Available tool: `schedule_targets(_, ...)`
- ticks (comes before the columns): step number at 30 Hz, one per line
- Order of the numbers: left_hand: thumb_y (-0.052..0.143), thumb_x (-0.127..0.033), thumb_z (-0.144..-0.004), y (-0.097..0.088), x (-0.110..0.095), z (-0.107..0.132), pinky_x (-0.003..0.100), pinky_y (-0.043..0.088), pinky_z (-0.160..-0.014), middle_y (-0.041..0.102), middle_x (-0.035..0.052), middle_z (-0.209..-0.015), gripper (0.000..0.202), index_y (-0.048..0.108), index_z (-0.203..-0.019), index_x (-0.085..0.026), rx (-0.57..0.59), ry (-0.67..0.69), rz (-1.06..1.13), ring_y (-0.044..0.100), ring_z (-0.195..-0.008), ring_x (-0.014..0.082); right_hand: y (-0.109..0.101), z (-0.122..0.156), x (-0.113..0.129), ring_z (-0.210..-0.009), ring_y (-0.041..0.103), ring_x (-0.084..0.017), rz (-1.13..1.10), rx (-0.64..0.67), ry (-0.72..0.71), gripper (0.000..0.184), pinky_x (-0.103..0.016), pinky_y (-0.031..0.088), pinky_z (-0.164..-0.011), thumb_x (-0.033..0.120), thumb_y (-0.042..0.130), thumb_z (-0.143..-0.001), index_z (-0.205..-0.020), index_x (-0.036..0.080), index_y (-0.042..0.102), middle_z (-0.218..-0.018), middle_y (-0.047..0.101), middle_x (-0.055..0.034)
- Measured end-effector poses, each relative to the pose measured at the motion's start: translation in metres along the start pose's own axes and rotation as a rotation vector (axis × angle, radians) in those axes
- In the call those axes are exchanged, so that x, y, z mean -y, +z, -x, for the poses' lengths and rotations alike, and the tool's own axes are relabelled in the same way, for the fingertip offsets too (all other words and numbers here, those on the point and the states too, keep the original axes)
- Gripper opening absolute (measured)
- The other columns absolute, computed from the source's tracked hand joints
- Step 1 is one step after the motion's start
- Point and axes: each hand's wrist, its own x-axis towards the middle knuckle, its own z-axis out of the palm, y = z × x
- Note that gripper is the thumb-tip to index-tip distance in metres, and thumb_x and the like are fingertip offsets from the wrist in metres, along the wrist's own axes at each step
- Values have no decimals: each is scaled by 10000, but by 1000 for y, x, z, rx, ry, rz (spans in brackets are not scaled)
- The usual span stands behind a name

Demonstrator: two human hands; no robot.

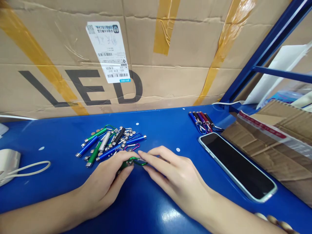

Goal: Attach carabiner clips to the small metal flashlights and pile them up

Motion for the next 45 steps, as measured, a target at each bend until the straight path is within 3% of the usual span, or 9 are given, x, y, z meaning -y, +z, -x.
schedule_targets(5, 342, -151, -930, 0, -2, 2, 256, 399, -819, 533, 9, -997, 224, 408, -1133, -218, 0, 19, -50, 489, -912, 127, 0, -1, -3, -800, 614, -120, -18, 39, -45, 288, -198, 513, -717, 157, 525, -858, -1137, 217, 570, -938, 637, -26)
schedule_targets(11, 287, -234, -944, -2, -3, 3, 286, 378, -701, 494, 17, -848, 174, 451, -978, -192, 5, -33, -42, 458, -773, 153, -6, -4, 5, -814, 641, -140, 17, -60, -48, 160, -208, 534, -738, 137, 594, -806, -942, 207, 642, -905, 669, -23)
schedule_targets(17, 263, -242, -947, -4, -2, 2, 271, 345, -637, 451, 8, -765, 176, 408, -863, -189, 9, 28, -40, 424, -717, 151, -12, -4, 11, -781, 664, -164, 103, -131, -145, 147, -205, 556, -711, 146, 645, -764, -889, 216, 675, -951, 678, -35)
schedule_targets(25, 297, -224, -950, -3, -1, 2, 235, 354, -609, 476, -7, -757, 140, 428, -912, -191, -61, -1, -59, 436, -679, 125, -8, -7, 8, -643, 641, -93, -116, -146, 23, 177, -148, 534, -599, 94, 601, -787, -927, 198, 632, -793, 681, 16)
schedule_targets(29, 348, -236, -942, -2, 0, 3, 191, 353, -541, 477, -29, -719, 79, 415, -936, -193, -87, 26, -43, 436, -592, 88, -9, -5, 8, -711, 638, -93, -150, -173, 39, 181, -157, 530, -670, 100, 602, -796, -935, 213, 625, -834, 672, 15)
schedule_targets(33, 364, -231, -935, -3, 0, 3, 170, 329, -480, 429, -62, -618, 61, 402, -933, -183, -80, 83, 5, 396, -498, 65, -9, -2, 11, -735, 638, -91, -250, -132, 71, 154, -155, 532, -658, 114, 580, -816, -928, 216, 609, -860, 669, 14)
schedule_targets(38, 339, -214, -938, -5, -1, 3, 162, 343, -507, 426, -50, -628, 115, 437, -908, -162, -122, 128, 9, 385, -516, 61, -6, -3, 11, -604, 633, -69, -426, -78, 170, 165, -121, 521, -580, 110, 515, -858, -973, 198, 593, -700, 658, 28)
schedule_targets(42, 300, -155, -934, -4, 0, 2, 181, 344, -514, 449, -28, -644, 180, 464, -861, -148, -136, 136, 40, 409, -540, 68, -8, -3, 9, -589, 622, -50, -343, -113, 112, 220, -100, 511, -591, 65, 516, -844, -978, 218, 599, -707, 653, 43)
schedule_targets(45, 304, -145, -933, -3, 0, 1, 202, 302, -483, 386, -37, -579, 235, 471, -768, -145, -165, 112, 7, 360, -501, 72, -12, -3, 10, -754, 635, -77, -227, -122, -27, 256, -129, 522, -697, 16, 522, -814, -970, 207, 593, -857, 660, 14)
